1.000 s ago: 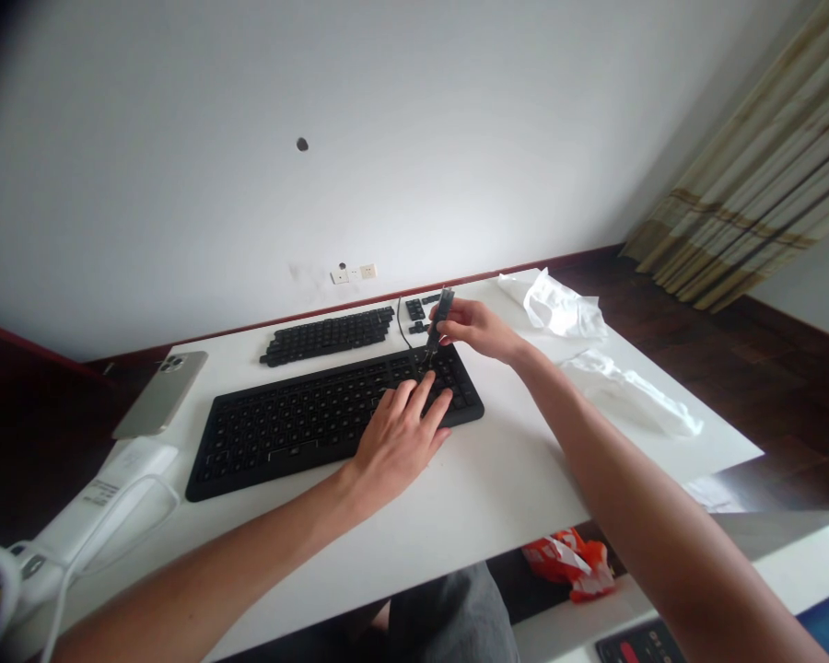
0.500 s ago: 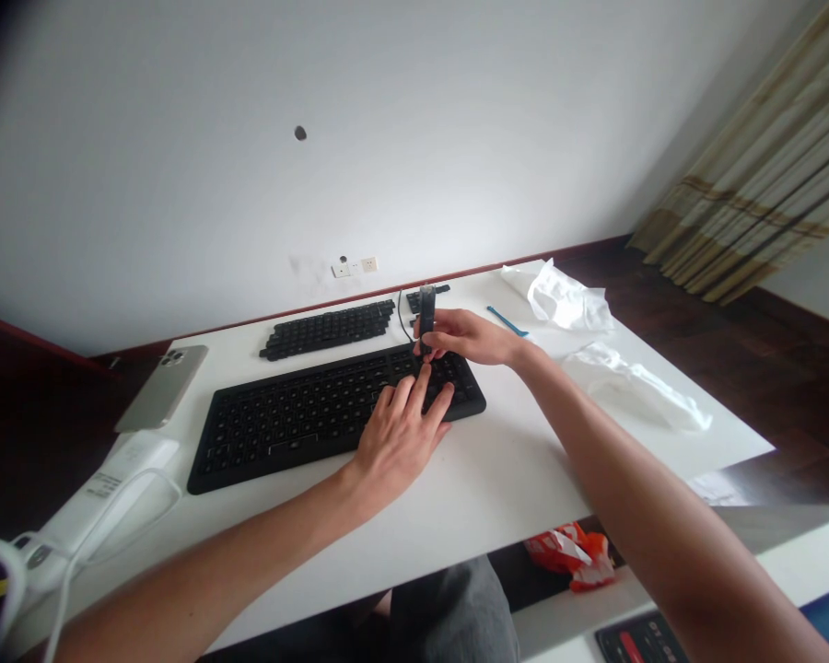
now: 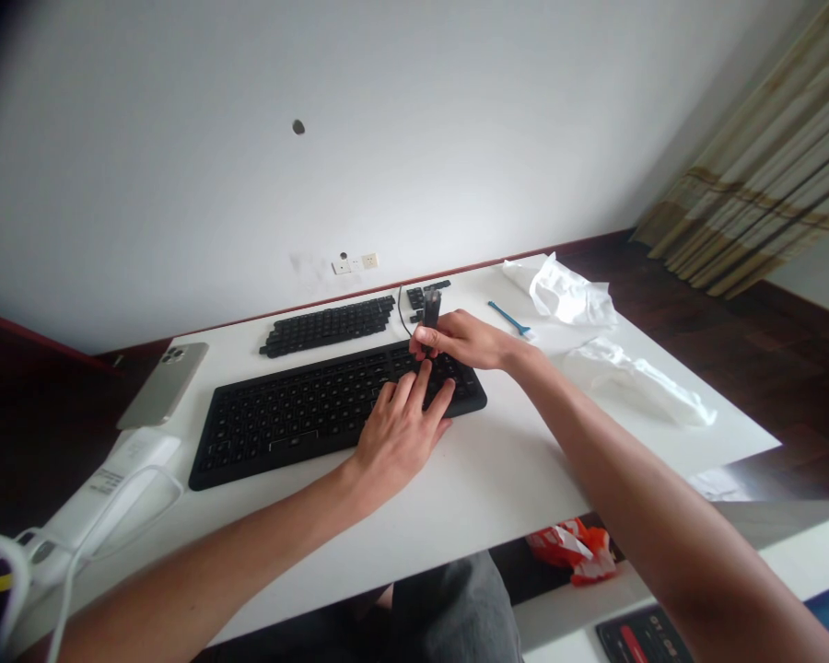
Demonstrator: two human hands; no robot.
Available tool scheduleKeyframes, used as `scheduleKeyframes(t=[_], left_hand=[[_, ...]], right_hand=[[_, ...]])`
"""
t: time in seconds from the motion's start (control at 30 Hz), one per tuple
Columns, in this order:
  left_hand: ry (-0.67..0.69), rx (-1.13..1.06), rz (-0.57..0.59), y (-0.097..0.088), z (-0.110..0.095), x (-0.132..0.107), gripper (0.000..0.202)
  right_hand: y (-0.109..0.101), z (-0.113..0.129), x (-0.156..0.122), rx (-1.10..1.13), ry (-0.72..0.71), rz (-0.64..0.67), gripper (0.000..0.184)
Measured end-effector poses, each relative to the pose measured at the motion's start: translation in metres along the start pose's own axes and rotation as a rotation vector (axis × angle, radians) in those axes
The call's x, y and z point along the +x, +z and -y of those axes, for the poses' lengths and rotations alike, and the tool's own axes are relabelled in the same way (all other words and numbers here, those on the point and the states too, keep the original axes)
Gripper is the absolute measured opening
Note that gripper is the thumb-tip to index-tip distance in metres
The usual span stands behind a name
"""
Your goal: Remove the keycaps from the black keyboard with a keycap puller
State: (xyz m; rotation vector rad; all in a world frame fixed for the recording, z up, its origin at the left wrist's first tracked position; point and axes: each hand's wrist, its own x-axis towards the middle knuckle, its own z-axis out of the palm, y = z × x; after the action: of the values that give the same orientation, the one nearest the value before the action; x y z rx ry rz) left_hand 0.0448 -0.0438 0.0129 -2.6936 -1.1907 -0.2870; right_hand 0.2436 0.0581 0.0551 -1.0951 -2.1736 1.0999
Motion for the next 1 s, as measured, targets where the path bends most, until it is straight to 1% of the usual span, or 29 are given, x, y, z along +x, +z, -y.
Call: scheduleKeyframes(t=[0.17, 0.33, 0.43, 0.5, 0.63, 0.7, 0.77, 0.9, 1.0], left_hand=[[0.003, 0.007, 0.009, 0.0, 0.0, 0.0, 0.05], [0.0, 0.026, 0.001, 0.0, 0.0, 0.001, 0.051], [0.006, 0.028, 0.0, 0.0, 0.0, 0.001, 0.052], [0.007, 0.024, 0.004, 0.0, 0.0, 0.001, 0.051], [0.011, 0.018, 0.01, 0.0, 0.0, 0.001, 0.051], [0.012, 0.013, 0.009, 0.0, -0.001, 0.002, 0.05], [0.008, 0.008, 0.007, 0.0, -0.001, 0.002, 0.05], [0.005, 0.002, 0.004, -0.001, -0.001, 0.002, 0.051], [0.011, -0.001, 0.005, -0.001, 0.0, 0.001, 0.051]], right_hand=[[0.0, 0.0, 0.002, 0.029, -0.006, 0.04, 0.058], [0.006, 0.005, 0.003, -0.063, -0.025, -0.006, 0.053], [0.002, 0.006, 0.002, -0.092, -0.023, 0.002, 0.049], [-0.004, 0.002, 0.001, -0.045, -0.032, 0.028, 0.046], [-0.015, -0.008, -0.002, 0.145, -0.024, 0.114, 0.042], [-0.017, -0.01, -0.002, 0.202, -0.005, 0.133, 0.042], [-0.016, -0.01, -0.001, 0.212, -0.01, 0.129, 0.042], [-0.01, -0.006, 0.001, 0.1, -0.049, 0.106, 0.039], [-0.007, -0.002, 0.001, -0.002, -0.041, 0.089, 0.039]])
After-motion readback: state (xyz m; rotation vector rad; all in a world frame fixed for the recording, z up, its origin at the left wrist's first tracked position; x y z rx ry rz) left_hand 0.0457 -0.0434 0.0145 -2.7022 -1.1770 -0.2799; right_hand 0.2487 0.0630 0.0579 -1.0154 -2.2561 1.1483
